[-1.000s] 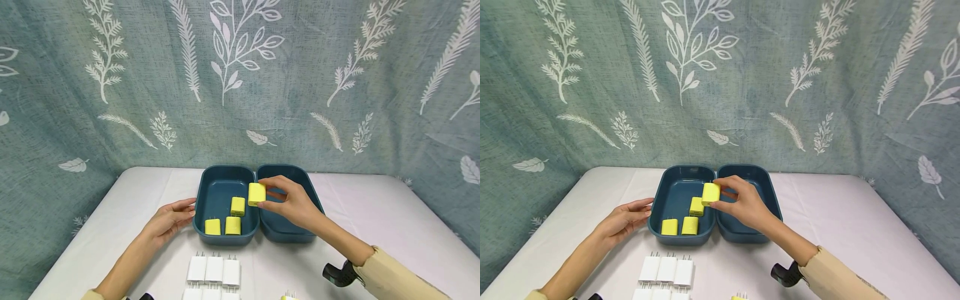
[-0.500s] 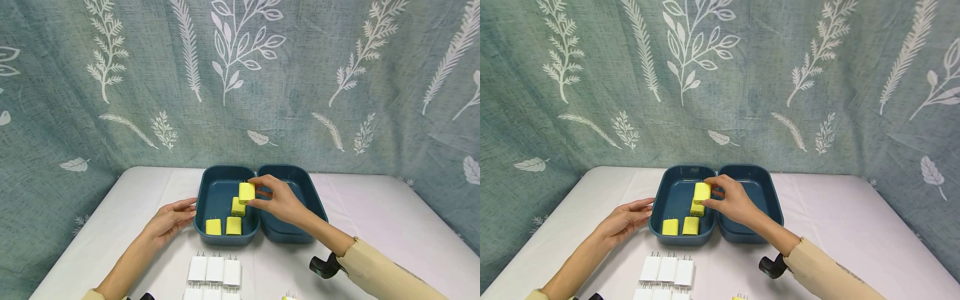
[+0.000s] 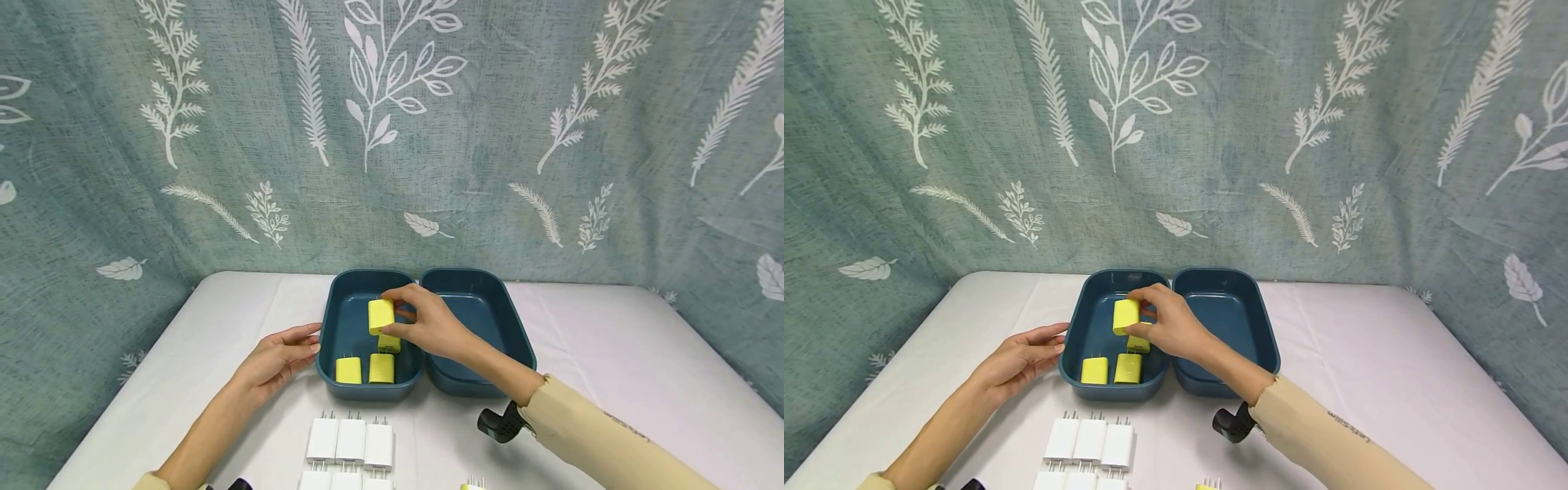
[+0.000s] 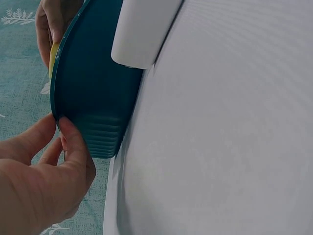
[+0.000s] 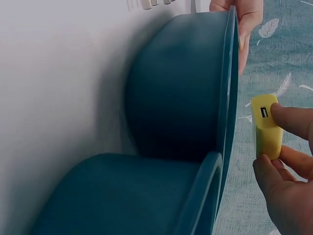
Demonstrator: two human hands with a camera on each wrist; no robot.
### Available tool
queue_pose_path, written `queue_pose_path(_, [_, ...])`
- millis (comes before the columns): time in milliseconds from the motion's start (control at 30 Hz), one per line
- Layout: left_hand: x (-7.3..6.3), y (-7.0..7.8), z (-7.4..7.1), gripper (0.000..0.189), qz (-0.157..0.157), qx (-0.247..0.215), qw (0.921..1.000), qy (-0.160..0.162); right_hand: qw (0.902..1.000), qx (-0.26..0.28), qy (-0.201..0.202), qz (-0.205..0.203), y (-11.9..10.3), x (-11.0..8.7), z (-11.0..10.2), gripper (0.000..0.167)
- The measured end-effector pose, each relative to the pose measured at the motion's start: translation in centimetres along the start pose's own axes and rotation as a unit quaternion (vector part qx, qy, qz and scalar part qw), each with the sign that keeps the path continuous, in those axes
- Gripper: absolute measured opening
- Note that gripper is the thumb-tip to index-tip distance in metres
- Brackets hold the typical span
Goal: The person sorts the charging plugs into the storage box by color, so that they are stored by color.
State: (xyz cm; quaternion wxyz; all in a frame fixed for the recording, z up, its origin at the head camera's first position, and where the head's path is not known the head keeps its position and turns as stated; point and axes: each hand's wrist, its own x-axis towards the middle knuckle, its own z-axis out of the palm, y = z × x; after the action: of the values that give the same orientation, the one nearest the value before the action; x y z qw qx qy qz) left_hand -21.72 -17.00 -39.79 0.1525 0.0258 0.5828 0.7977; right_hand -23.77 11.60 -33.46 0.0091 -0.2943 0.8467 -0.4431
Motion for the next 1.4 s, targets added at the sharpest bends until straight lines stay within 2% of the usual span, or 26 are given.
queue_pose_path(533, [0.0,0.1,0.2,0.054,0.001,0.000,1.0000,0.010,0.9968,-0.066,-0.037,0.023,0.5,2.0,1.1,0.046])
queue_pose_path(800, [0.0,-0.1,0.1,0.054,0.002,0.004,1.0000,0.002,0.9894,-0.119,-0.062,0.055,0.8,3.1,2.1,0.044])
queue_pose_path(1067, [0.2,-0.2,0.2,0.054,-0.006,0.009,0.9999,0.012,0.9831,-0.143,-0.084,0.079,1.1,4.0,3.5,0.043])
queue_pose_path(1233, [0.3,-0.2,0.1,0.054,-0.008,0.010,0.9998,0.015,0.9812,-0.156,-0.087,0.073,1.2,4.2,4.2,0.044])
queue_pose_path(1400, [0.3,-0.2,0.0,0.054,-0.009,0.005,0.9999,0.014,0.9831,-0.146,-0.095,0.057,1.5,4.3,4.3,0.048])
